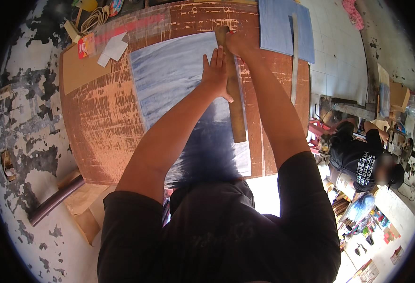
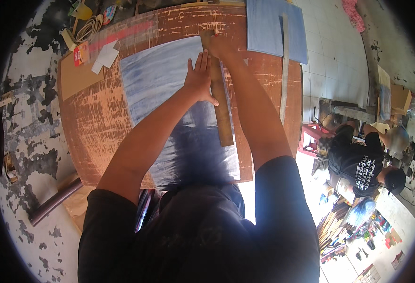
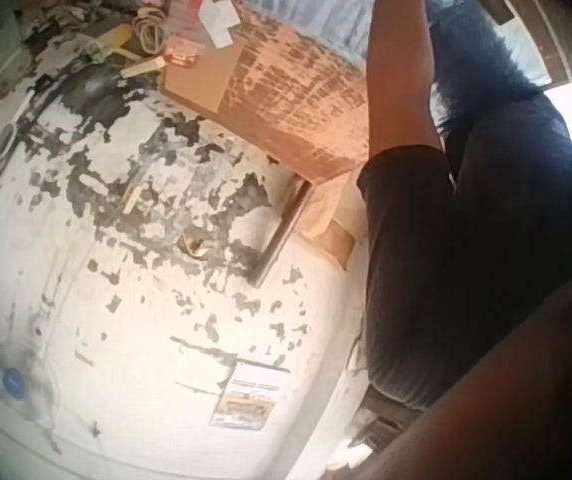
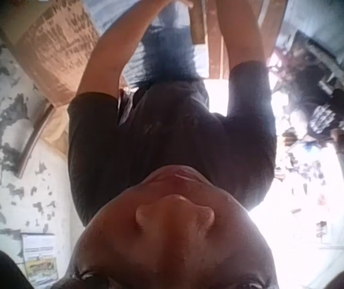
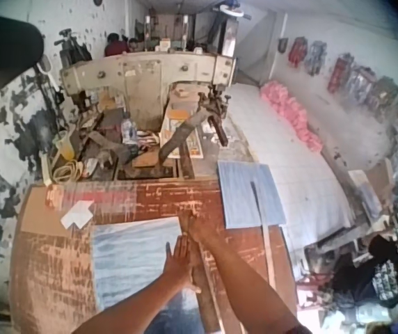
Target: The person cuts rectangular pieces from a sheet of material using a ruler and a cutter on a table, then picks up the cut sheets from the floor.
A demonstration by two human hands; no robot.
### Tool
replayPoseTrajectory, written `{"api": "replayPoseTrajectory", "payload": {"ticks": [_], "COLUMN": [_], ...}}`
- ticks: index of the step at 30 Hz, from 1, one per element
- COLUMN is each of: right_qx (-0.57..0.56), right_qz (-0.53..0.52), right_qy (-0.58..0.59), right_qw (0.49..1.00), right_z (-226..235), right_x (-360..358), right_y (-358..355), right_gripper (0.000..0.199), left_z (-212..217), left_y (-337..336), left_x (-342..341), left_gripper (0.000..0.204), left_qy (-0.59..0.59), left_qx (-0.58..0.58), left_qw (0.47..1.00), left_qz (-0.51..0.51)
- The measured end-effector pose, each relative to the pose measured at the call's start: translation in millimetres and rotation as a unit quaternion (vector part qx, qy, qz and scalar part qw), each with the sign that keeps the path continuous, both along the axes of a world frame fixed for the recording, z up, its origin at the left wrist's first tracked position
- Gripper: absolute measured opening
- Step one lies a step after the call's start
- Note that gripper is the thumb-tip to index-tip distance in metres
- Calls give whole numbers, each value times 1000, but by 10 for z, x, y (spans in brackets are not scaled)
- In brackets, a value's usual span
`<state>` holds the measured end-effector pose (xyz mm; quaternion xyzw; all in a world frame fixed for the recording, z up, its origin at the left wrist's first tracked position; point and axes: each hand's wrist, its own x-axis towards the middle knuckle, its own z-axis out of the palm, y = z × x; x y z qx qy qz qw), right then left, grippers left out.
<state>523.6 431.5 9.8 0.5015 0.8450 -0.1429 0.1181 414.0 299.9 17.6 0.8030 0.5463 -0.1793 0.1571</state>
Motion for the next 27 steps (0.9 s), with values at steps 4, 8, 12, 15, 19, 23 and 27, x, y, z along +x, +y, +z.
{"api": "replayPoseTrajectory", "payload": {"ticks": [4, 8, 12, 15, 19, 23, 27], "right_qx": [-74, -115, -94, -89, -166, -234, -233], "right_qz": [-92, -84, -15, -163, -311, -338, -330], "right_qy": [80, 81, 23, 140, 160, 82, 87], "right_qw": [990, 987, 995, 972, 922, 908, 911], "right_z": [-50, 172, 77, -81, 247, 338, 390], "right_x": [87, 107, 399, 645, 783, 1020, 1061], "right_y": [16, -362, -1077, -1794, -2660, -3393, -3466], "right_gripper": [52, 48, 48, 48, 51, 50, 51], "left_z": [23, 18, -29, -62, -62, -14, -22], "left_y": [41, 55, 17, 10, -20, -10, 21], "left_x": [56, 8, 26, 53, 28, 55, 84], "left_gripper": [162, 161, 163, 164, 166, 167, 167], "left_qy": [20, 33, 5, 5, 14, 39, 33], "left_qx": [7, -16, 15, 25, 27, 20, 9], "left_qw": [1000, 999, 1000, 1000, 999, 999, 999], "left_qz": [-8, -7, 3, 8, 16, 5, 3]}}
